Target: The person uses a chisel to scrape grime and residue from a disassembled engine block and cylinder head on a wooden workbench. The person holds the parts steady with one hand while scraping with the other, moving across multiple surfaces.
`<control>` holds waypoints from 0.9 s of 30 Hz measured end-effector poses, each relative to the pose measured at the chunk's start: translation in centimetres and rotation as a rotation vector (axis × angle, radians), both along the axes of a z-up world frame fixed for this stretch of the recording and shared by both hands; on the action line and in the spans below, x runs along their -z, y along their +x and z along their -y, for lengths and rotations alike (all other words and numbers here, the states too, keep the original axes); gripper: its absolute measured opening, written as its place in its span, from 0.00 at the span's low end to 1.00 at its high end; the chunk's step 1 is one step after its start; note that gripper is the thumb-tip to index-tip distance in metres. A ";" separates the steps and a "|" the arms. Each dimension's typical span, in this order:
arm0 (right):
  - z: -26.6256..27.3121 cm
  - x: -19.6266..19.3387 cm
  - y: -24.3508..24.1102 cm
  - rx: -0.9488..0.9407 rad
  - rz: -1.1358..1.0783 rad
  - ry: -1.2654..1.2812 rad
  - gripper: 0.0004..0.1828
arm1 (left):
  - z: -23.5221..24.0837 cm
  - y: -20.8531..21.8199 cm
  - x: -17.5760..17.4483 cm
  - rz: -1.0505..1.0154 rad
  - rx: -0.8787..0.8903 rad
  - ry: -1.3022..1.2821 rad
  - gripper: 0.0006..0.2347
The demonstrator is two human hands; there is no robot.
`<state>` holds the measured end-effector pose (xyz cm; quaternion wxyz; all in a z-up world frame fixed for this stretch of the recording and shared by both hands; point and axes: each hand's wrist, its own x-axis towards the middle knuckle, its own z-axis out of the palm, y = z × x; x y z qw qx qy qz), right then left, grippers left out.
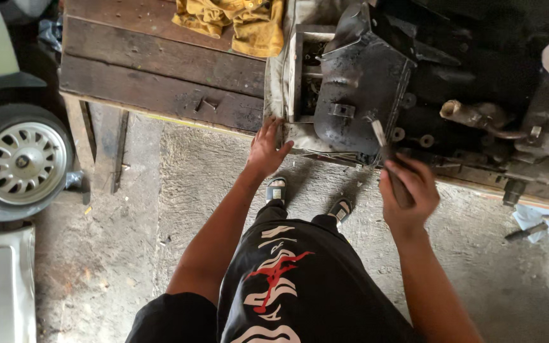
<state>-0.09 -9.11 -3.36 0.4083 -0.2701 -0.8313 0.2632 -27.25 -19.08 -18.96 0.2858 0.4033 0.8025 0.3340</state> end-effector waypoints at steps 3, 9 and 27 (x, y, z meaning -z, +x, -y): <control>1.2 0.3 -0.9 -0.030 0.046 0.059 0.11 | 0.2 -1.0 -0.7 0.061 -0.005 0.064 0.30; 1.7 0.0 0.3 0.050 0.018 0.059 0.11 | 0.3 -3.9 -1.0 0.210 0.008 -0.071 0.25; 1.2 -0.5 -0.2 -0.044 -0.005 -0.019 0.11 | -3.2 -5.0 -11.0 -0.068 0.173 0.232 0.23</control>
